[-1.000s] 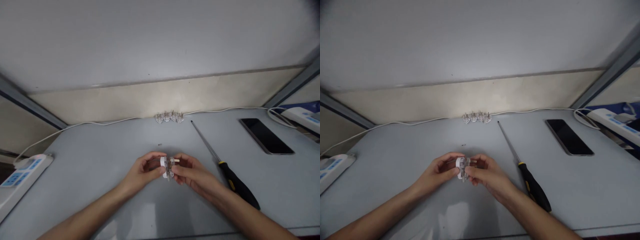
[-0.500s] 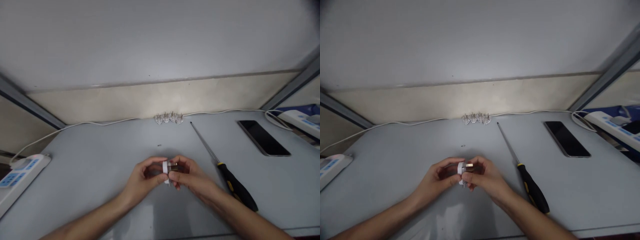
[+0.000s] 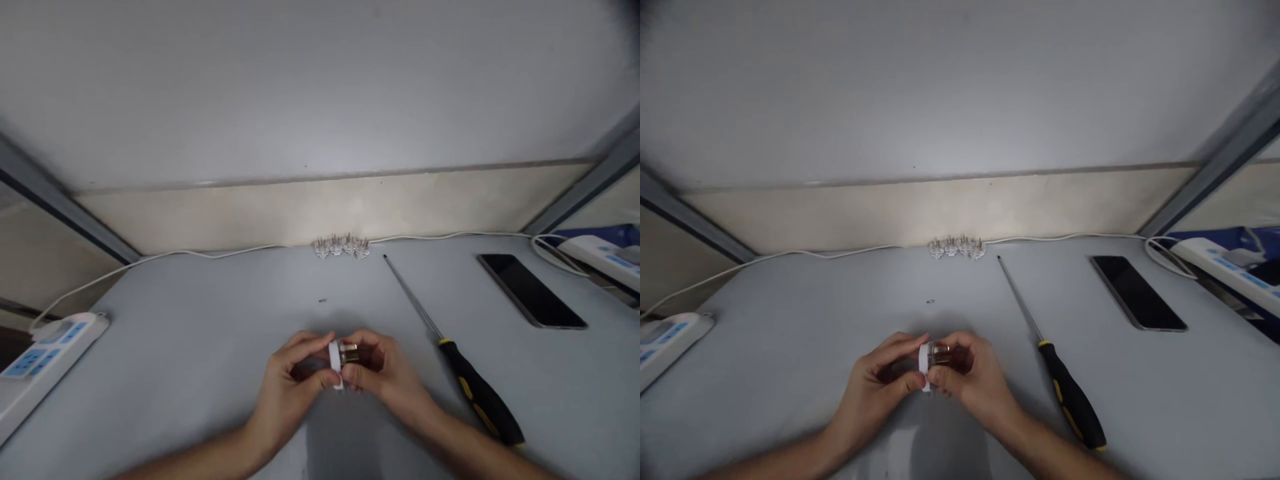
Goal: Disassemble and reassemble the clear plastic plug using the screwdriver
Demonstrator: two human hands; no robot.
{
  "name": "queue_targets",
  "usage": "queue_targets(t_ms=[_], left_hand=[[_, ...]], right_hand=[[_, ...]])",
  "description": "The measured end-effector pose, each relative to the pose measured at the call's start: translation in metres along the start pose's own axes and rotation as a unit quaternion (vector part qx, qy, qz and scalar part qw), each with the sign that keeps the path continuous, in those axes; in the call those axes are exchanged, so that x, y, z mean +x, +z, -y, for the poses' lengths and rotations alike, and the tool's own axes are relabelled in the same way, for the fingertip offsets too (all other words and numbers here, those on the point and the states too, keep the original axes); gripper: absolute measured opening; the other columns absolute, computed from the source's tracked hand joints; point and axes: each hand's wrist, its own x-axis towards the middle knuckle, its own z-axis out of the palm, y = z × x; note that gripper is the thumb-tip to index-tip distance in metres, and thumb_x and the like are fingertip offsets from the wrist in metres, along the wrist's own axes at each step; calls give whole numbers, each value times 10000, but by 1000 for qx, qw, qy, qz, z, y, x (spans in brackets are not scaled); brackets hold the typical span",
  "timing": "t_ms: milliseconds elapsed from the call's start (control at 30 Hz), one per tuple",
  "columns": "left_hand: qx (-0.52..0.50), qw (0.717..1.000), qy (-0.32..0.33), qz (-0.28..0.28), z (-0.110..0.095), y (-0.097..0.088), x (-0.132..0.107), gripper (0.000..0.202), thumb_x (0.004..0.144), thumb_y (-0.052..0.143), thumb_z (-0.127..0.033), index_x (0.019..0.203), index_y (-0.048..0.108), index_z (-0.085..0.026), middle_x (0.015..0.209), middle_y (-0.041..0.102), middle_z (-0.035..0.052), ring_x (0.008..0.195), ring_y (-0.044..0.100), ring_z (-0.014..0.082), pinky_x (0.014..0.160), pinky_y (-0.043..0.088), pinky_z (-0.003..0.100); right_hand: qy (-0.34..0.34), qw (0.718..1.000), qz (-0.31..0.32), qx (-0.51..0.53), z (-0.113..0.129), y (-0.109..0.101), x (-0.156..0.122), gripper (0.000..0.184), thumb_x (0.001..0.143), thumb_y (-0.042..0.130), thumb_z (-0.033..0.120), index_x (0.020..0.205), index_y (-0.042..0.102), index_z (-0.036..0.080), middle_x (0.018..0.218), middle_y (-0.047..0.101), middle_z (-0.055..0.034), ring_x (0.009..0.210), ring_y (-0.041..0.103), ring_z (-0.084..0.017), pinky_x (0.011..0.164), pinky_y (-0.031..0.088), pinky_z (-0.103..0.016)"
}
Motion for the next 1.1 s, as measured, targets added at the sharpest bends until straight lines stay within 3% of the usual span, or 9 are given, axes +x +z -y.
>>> queue_targets(t_ms=[133,267,367,500,633,733,833,933,1100], left_hand=[[8,1000,-15,-4,4,0,-4,380,738,794,-448,1100,728,-354,916,685,46,843,655,208,758,545,317],[-27,998,-32,44,5,-3,-1,382,788,755,-432,1157,701,-353,1045,693,57,981,657,245,878,527,363],[-61,994,-38,85,5,-4,4,369,814,727,-435,1164,703,-325,1104,682,60,1047,639,256,940,501,379],[-66,989,-65,118,5,-2,5,335,868,659,-395,1182,682,-281,1086,680,71,967,657,224,809,549,323],[56,988,-8,144,2,-1,2,392,801,657,-208,1192,643,-236,1040,642,77,884,638,200,709,551,280],[177,969,64,162,1,-2,3,508,719,672,-124,1214,616,-224,992,641,68,854,619,213,757,538,337],[286,939,100,163,1,-2,5,476,714,709,-146,1179,630,-211,953,675,71,907,612,263,860,489,438],[331,925,104,156,2,-2,5,403,746,715,-203,1143,643,-196,961,679,86,930,613,286,864,481,462],[330,926,119,143,1,-3,2,446,766,718,-249,1198,618,-206,1120,649,106,1050,591,298,926,472,457]], right_hand=[[-20,999,-20,-39,-6,-1,1,448,618,793,442,878,575,150,844,665,-57,765,626,-141,695,492,-255],[-51,993,-24,-101,-2,1,3,436,627,779,462,810,528,157,785,647,-39,718,597,-130,642,456,-231],[-83,982,-26,-170,4,4,3,387,692,732,432,893,546,158,822,639,-30,709,568,-115,611,422,-210],[-124,956,-29,-263,7,3,2,311,778,639,404,950,556,159,836,615,-18,741,545,-113,655,405,-211],[-115,925,-17,-361,8,-5,1,466,760,679,464,1073,516,160,814,634,-18,688,546,-128,607,335,-213],[-110,892,-9,-437,13,-12,1,512,657,760,543,940,591,151,766,631,-37,664,526,-150,599,261,-226],[-117,870,2,-479,20,-17,1,491,633,764,583,846,644,158,789,631,-46,700,530,-157,619,268,-232],[-119,861,3,-494,29,-19,-3,505,647,758,580,896,671,150,871,628,-64,768,543,-168,662,319,-241],[-116,864,-2,-490,41,-23,-17,337,844,618,442,1021,689,164,909,616,-65,772,549,-148,706,377,-250]])
